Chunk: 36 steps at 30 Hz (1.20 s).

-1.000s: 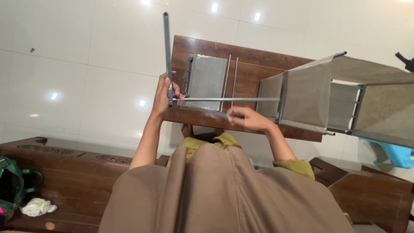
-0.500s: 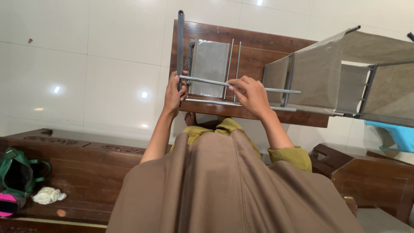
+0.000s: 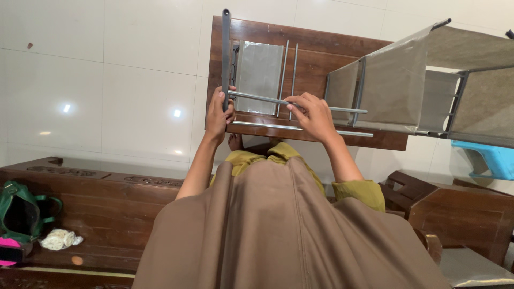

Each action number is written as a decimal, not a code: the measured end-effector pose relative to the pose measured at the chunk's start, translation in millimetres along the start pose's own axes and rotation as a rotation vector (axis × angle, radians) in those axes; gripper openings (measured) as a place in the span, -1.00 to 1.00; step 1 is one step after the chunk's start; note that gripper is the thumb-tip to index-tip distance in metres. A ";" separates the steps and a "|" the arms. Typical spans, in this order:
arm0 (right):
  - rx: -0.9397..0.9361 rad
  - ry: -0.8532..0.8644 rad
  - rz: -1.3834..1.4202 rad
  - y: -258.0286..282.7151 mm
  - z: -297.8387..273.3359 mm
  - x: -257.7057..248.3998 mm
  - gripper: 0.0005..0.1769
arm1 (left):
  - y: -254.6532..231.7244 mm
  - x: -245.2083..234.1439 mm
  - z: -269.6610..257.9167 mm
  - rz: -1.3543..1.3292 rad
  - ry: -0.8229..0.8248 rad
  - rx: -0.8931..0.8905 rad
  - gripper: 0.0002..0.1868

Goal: The person assembles a metal-framed furniture unit on a wooden table. They attach metal rods to a side frame, insert a mesh panel, and connect the side frame to the main structure using small fasteners.

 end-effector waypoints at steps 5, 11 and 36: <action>0.000 -0.018 -0.040 -8.6 -5.0 4.7 -0.79 | -0.1 1.6 -4.9 0.032 0.016 -0.005 -0.58; -0.078 -0.083 -0.106 -5.9 -10.9 1.2 -0.82 | 1.2 2.2 -10.3 0.076 0.016 -0.019 -0.57; -0.278 -0.124 -0.172 23.6 -0.2 -9.0 -0.73 | 18.1 -8.3 -13.7 0.147 -0.055 0.013 -0.50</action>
Point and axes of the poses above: each hand's wrist, its own z-axis towards the middle knuckle, its own x-axis out of the palm, y = z × x, the point moved 3 cm from there along z, towards the middle knuckle, and after that the axes turned 7 degrees about x, right-handed, at the moved point
